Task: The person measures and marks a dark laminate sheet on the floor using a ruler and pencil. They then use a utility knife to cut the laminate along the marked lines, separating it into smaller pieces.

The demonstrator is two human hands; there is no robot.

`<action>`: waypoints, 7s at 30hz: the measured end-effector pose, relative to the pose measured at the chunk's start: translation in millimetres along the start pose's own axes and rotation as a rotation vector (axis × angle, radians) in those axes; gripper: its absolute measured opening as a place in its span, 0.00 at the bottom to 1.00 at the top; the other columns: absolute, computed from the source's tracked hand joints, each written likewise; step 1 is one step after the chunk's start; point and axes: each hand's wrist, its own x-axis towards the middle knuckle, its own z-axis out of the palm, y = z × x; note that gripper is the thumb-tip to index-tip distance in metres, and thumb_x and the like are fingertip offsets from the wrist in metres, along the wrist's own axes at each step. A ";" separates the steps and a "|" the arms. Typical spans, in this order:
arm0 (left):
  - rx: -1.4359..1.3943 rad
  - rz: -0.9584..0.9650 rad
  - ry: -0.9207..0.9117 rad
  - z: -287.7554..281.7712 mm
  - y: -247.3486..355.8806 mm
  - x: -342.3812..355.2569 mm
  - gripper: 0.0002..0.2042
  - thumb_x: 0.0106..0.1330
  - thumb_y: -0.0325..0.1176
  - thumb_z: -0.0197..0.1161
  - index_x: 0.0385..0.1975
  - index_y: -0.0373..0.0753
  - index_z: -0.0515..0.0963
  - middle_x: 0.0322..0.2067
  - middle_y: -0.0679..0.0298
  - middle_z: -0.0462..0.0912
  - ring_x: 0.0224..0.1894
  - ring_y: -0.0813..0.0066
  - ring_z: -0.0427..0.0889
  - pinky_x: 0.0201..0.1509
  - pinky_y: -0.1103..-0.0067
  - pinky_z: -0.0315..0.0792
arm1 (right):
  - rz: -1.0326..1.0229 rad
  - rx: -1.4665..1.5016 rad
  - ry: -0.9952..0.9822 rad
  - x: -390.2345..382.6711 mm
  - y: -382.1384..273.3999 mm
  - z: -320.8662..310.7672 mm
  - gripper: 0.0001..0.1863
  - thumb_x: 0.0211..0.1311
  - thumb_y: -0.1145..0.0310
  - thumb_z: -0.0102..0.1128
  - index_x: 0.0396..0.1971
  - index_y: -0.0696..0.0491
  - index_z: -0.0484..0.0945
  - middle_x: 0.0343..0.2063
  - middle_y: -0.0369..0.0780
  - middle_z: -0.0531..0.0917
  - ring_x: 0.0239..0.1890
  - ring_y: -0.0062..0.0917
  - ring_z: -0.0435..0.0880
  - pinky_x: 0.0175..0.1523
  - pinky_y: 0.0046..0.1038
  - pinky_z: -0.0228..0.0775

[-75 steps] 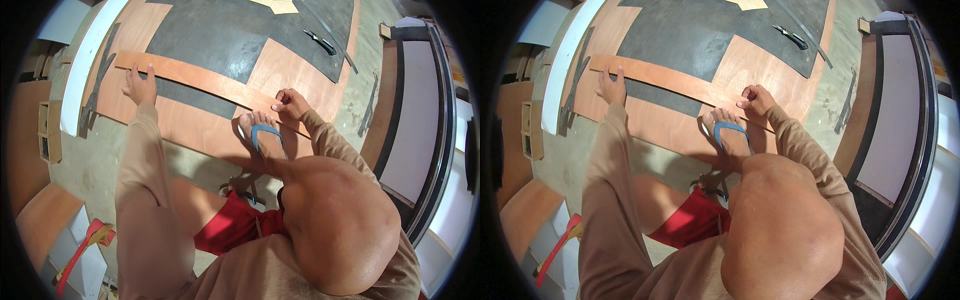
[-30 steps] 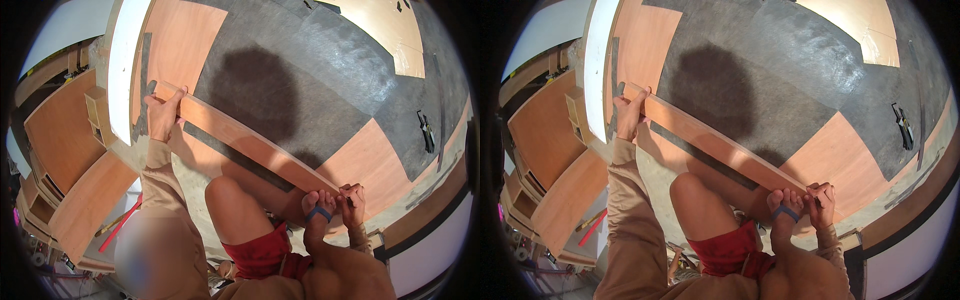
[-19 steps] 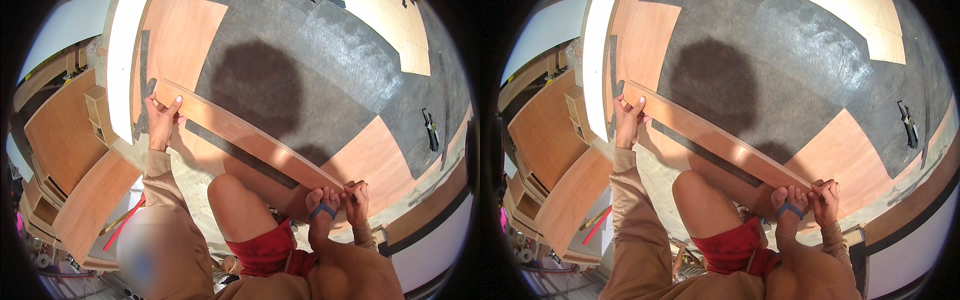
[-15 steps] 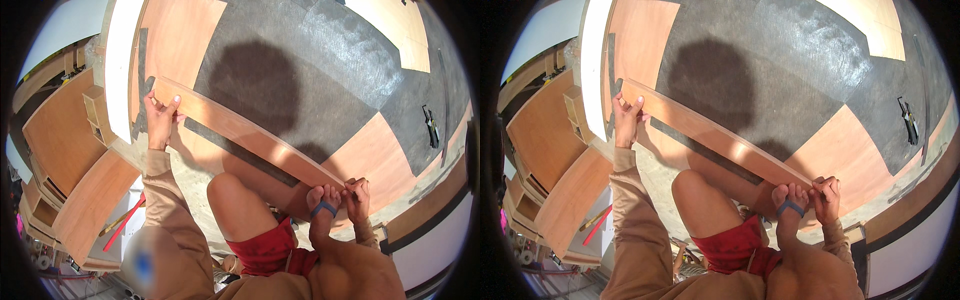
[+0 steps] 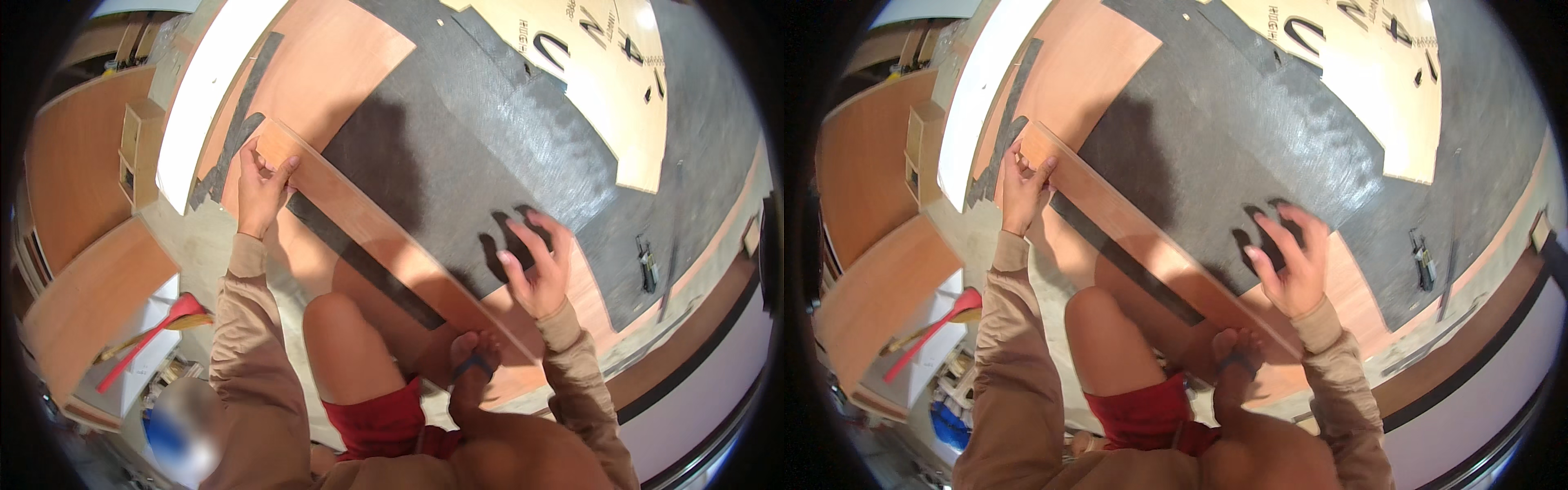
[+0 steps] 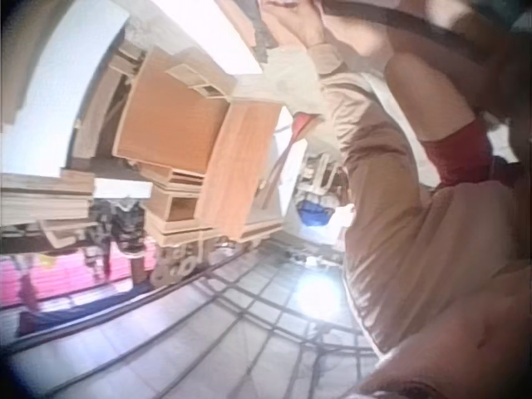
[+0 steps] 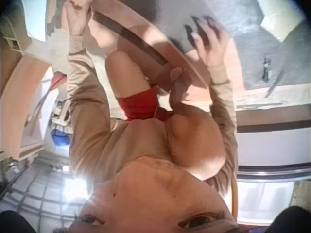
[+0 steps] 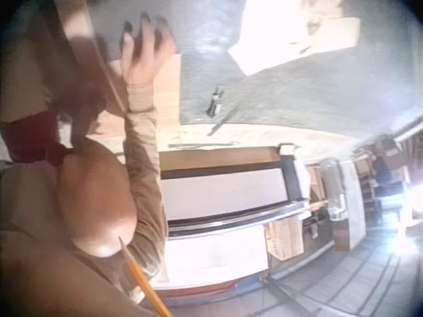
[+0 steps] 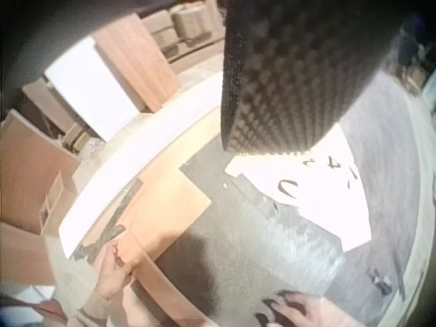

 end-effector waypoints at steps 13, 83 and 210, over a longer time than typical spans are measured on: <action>0.095 -0.017 0.633 45.5 -18.4 -5.7 0.33 0.66 0.49 0.75 0.63 0.32 0.75 0.27 0.68 0.76 0.27 0.78 0.74 0.32 0.74 0.71 | -0.178 -0.623 -0.173 120.0 -18.3 108.3 0.56 0.48 0.11 0.53 0.76 0.23 0.67 0.82 0.52 0.50 0.82 0.62 0.35 0.69 0.81 0.17; 0.521 -0.164 0.662 81.6 -8.3 18.7 0.23 0.82 0.51 0.46 0.71 0.54 0.68 0.54 0.46 0.74 0.58 0.41 0.70 0.63 0.47 0.63 | -0.148 -0.634 -0.236 124.5 -16.5 112.3 0.53 0.44 0.14 0.60 0.74 0.18 0.68 0.82 0.52 0.46 0.81 0.67 0.31 0.68 0.83 0.18; 0.589 -0.081 0.573 68.4 0.9 21.4 0.21 0.83 0.49 0.43 0.67 0.50 0.73 0.65 0.38 0.71 0.66 0.31 0.69 0.72 0.46 0.61 | 0.432 -0.256 -1.227 15.1 -73.7 44.1 0.15 0.66 0.70 0.59 0.45 0.61 0.67 0.38 0.62 0.86 0.46 0.59 0.87 0.50 0.55 0.80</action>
